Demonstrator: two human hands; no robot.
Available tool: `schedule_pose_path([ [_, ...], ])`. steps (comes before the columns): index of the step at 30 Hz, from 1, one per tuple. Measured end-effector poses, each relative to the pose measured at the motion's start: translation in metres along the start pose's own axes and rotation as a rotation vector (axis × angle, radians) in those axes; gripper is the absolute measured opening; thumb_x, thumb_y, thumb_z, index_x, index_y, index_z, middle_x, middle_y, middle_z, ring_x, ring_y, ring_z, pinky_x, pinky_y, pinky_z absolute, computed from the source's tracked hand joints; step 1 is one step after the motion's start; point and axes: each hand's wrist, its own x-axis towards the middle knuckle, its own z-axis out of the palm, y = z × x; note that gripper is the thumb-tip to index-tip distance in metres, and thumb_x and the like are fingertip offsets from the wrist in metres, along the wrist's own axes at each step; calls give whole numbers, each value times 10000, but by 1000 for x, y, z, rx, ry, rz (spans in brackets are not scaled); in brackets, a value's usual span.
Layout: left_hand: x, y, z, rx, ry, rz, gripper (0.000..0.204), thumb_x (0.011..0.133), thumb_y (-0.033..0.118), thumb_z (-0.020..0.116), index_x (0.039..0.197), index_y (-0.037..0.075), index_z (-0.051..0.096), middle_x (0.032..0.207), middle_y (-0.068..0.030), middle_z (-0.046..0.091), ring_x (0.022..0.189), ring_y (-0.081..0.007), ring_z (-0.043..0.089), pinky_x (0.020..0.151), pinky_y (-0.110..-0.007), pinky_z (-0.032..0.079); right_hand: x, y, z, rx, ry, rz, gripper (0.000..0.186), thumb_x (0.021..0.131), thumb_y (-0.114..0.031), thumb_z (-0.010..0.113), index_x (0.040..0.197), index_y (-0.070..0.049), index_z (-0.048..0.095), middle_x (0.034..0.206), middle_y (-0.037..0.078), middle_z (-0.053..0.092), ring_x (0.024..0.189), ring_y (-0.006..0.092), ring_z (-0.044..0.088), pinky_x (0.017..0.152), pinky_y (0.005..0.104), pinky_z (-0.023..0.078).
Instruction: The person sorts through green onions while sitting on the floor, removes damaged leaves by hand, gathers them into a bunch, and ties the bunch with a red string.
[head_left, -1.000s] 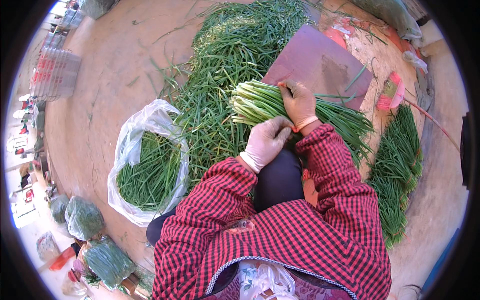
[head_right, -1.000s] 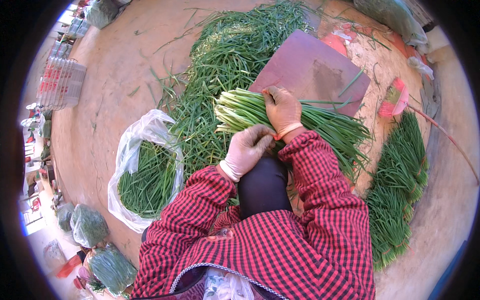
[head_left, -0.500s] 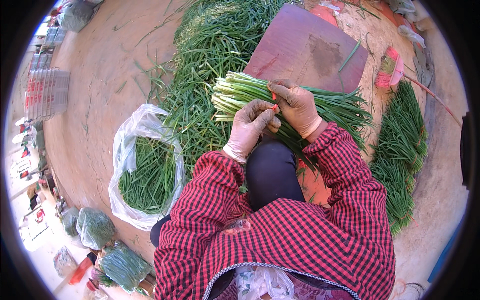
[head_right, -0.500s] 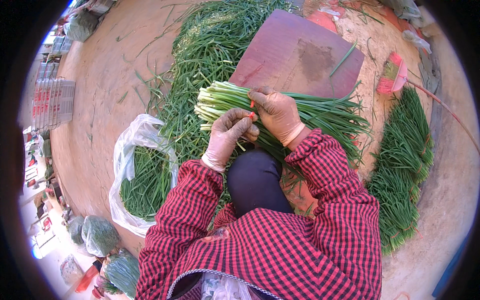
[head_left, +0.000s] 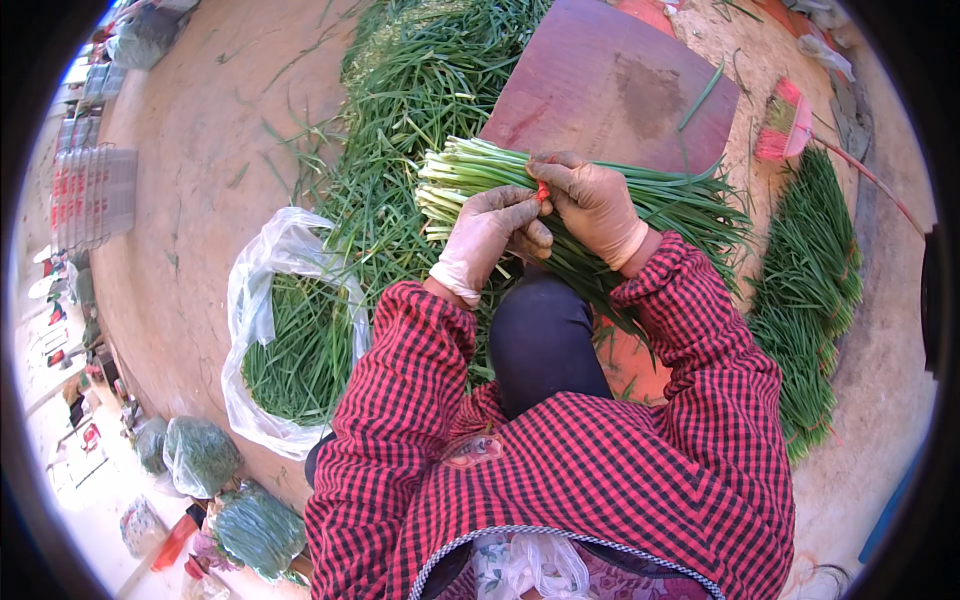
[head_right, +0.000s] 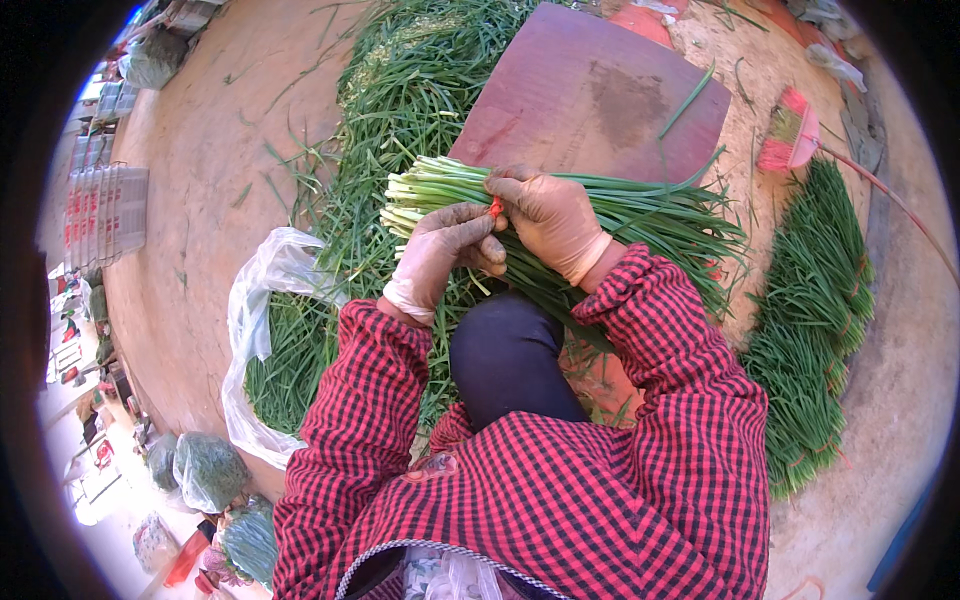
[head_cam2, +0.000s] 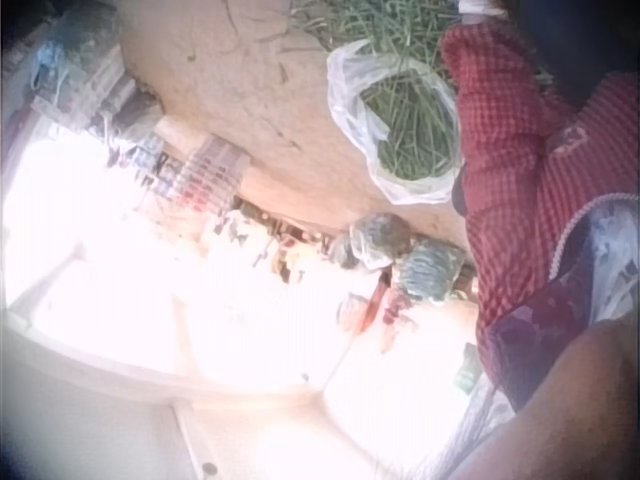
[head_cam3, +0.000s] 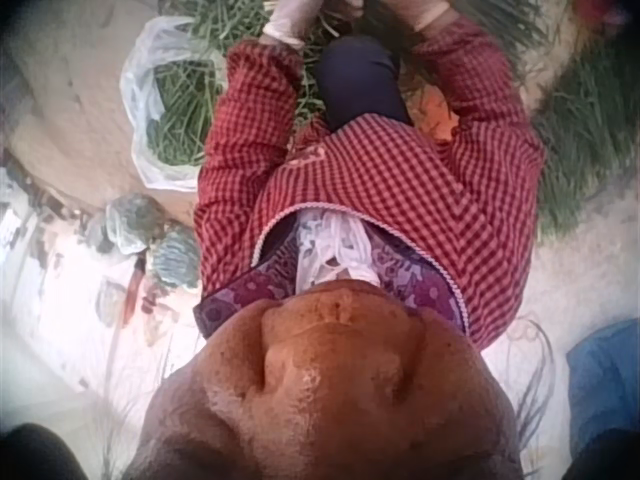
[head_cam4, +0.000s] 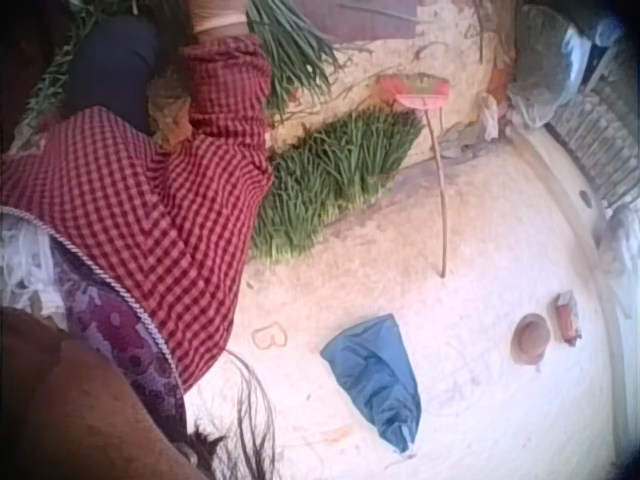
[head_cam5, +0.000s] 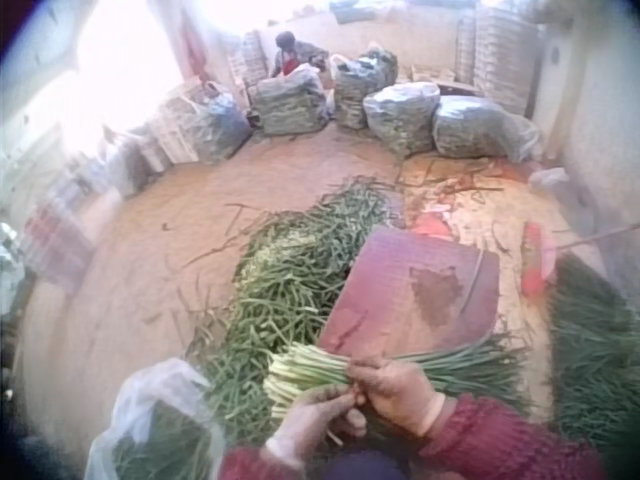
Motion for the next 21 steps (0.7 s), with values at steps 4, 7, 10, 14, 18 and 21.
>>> schedule_pose_path([
  [4,5,-6,2,-33,52,7,187,983,161,577,1047,-9,623,716,-65,668,578,-168,655,569,-269,566,-1,-9,-18,-55,-141,84,429,841,-26,613,1268,-74,613,1005,163,671,896,336,681,778,373,538],
  [7,8,-7,5,-4,89,11,199,983,170,581,1052,-13,619,715,-67,669,578,-166,656,561,-263,561,-3,-11,-17,110,-57,106,467,841,-41,619,1307,-74,593,1009,174,670,900,346,676,783,380,539],
  [10,8,-5,7,36,104,20,212,983,178,584,1054,-19,614,702,-73,667,561,-169,653,544,-263,556,0,-5,-19,21,-117,-5,347,867,-29,631,1210,-84,630,1003,165,675,881,332,678,759,372,545],
  [14,4,-6,9,66,131,44,257,987,211,583,1059,-31,633,678,-80,659,519,-156,622,507,-255,528,1,-2,-6,-33,-11,9,187,880,-57,659,1066,-77,670,921,134,691,805,310,690,699,352,548],
  [18,-15,-5,7,638,489,602,330,976,290,608,1118,-4,657,744,-87,678,576,-158,609,562,-257,505,6,-8,-4,-14,60,62,127,871,-71,673,999,-72,680,853,111,683,756,295,687,638,351,533],
  [21,-25,37,-15,1311,810,1210,312,957,276,601,1134,28,666,1080,-150,683,1000,-288,639,894,-374,495,16,-31,-11,-108,84,-17,92,873,-65,670,964,-67,675,799,106,659,699,316,662,593,364,512],
])
